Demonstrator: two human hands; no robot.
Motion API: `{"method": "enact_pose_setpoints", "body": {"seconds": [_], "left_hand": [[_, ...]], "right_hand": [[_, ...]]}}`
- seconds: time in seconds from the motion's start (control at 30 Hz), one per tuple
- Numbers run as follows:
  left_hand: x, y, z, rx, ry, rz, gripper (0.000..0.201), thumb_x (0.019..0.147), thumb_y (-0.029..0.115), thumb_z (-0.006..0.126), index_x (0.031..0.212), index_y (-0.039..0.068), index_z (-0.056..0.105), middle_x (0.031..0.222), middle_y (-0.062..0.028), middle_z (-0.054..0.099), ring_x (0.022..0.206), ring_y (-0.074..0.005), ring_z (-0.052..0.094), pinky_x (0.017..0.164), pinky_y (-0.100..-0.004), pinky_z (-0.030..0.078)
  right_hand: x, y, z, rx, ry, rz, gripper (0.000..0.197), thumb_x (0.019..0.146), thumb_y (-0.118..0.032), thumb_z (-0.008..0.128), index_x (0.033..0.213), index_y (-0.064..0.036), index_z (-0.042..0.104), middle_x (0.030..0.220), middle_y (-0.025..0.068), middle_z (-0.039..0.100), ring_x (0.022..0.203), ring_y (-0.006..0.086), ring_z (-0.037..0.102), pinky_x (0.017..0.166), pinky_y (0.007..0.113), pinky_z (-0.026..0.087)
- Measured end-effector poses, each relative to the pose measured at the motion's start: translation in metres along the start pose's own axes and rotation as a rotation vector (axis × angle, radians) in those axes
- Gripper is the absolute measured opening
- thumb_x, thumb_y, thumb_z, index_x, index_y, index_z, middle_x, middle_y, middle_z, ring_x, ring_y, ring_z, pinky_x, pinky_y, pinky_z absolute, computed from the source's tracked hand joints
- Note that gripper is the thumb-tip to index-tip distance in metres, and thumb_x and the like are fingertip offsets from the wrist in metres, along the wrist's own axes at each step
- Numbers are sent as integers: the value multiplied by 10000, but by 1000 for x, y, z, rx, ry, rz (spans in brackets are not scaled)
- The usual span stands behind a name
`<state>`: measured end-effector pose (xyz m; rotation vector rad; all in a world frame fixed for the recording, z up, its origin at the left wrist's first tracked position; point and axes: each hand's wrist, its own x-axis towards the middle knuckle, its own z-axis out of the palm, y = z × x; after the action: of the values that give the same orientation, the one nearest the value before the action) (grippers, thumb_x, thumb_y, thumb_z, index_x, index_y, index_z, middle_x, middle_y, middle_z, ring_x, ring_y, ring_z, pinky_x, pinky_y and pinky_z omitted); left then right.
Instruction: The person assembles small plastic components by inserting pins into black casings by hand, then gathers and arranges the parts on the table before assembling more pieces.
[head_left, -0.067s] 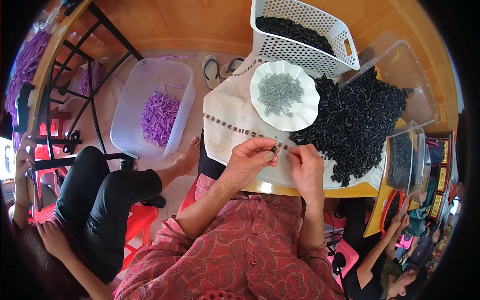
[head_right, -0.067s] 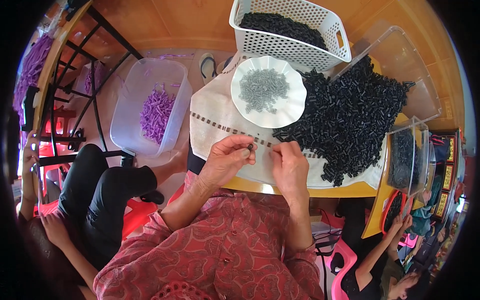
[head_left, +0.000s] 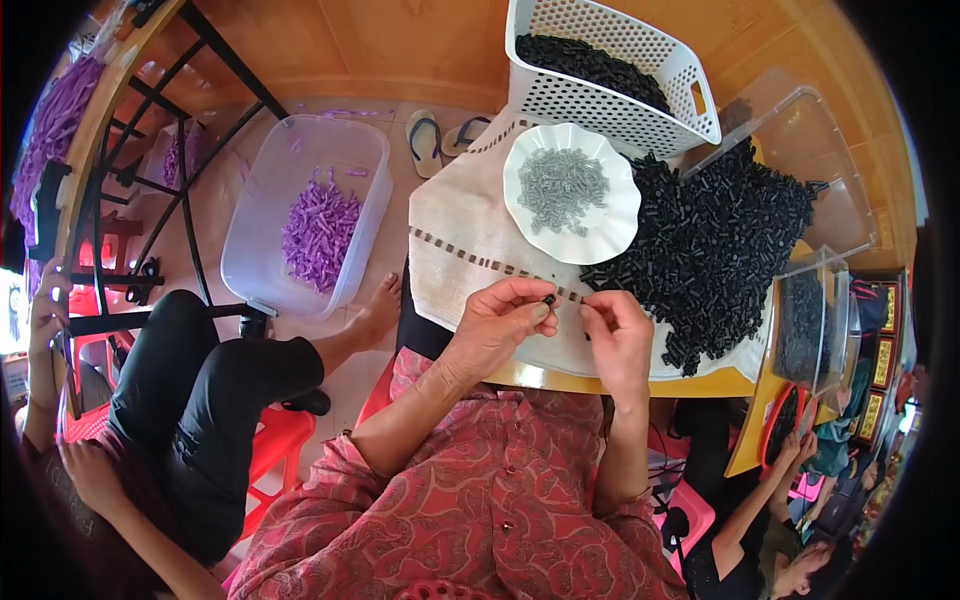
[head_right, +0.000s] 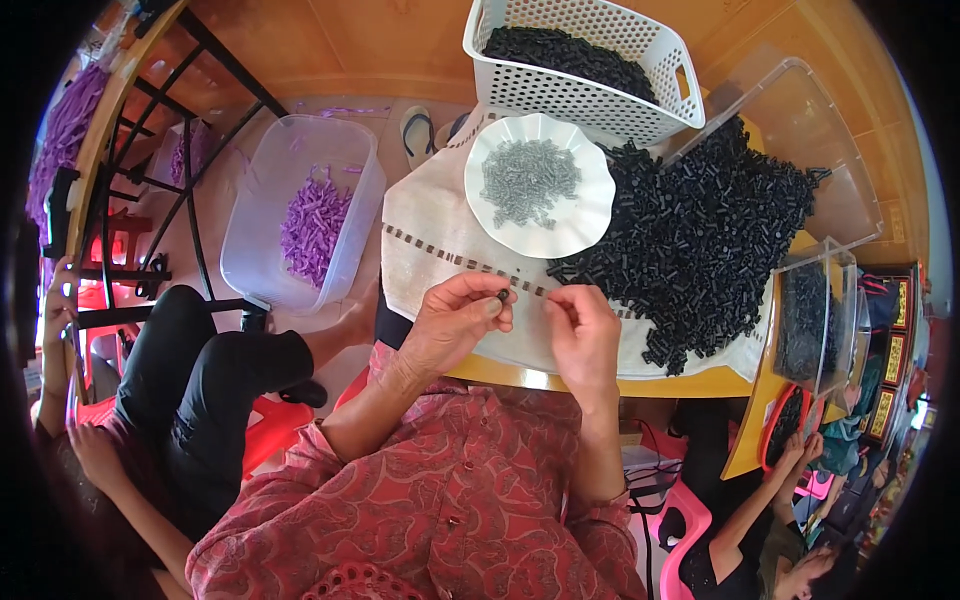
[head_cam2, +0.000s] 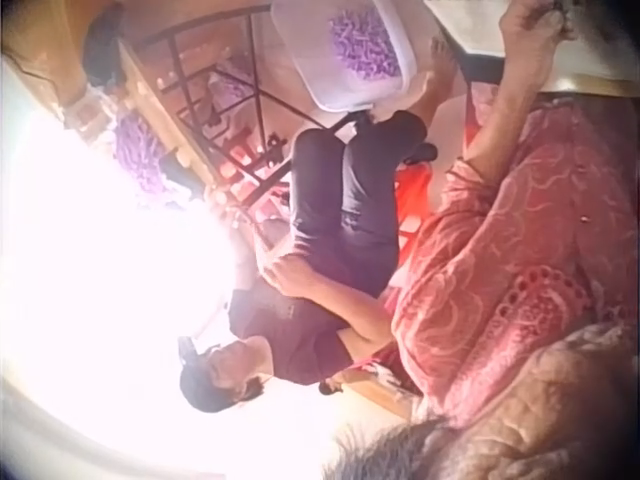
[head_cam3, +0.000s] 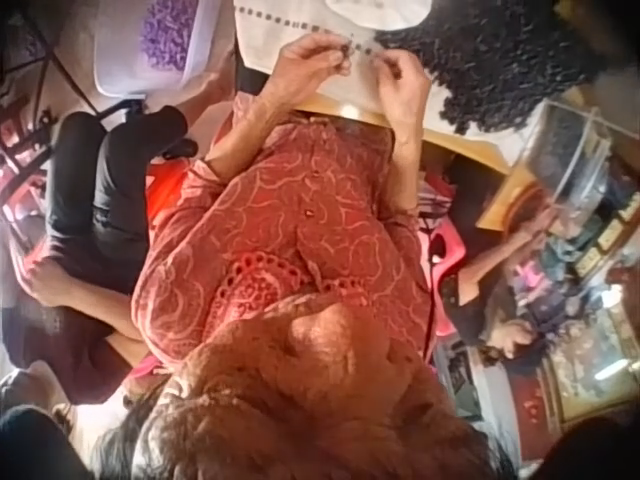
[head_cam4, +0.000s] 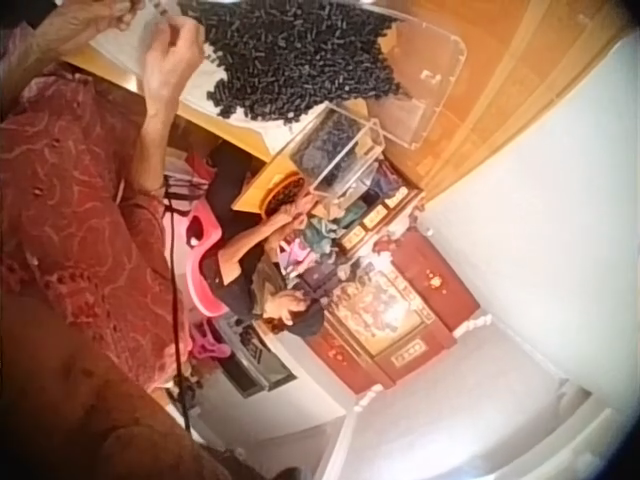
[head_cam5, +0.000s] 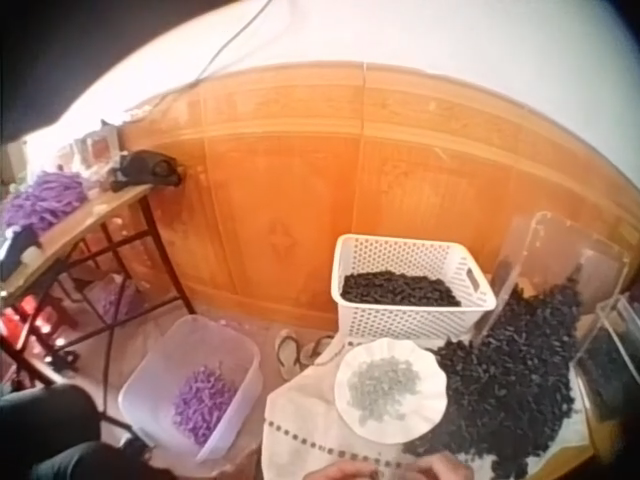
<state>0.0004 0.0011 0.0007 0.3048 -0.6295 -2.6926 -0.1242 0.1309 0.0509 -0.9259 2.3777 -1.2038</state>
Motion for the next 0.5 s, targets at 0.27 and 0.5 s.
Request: {"method": "enact_pose_setpoints", "body": {"seconds": [0.27, 0.5], "left_hand": [[-3, -2, 2, 9, 8, 5, 227, 938, 24, 572, 1160, -10, 607, 1034, -81, 648, 884, -160, 642, 789, -321, 542], [-3, 2, 6, 33, 13, 17, 231, 937, 30, 577, 1162, -14, 605, 1024, -77, 651, 881, -162, 642, 785, -318, 541]], "right_hand": [[1, -6, -9, 909, -56, 238, 190, 885, -24, 654, 1069, 19, 663, 889, 81, 681, 714, 140, 657, 608, 231, 510], [4, -24, -2, 964, -115, 230, 211, 887, -10, 640, 1092, 41, 647, 902, 105, 682, 750, 167, 679, 633, 245, 541]]}}
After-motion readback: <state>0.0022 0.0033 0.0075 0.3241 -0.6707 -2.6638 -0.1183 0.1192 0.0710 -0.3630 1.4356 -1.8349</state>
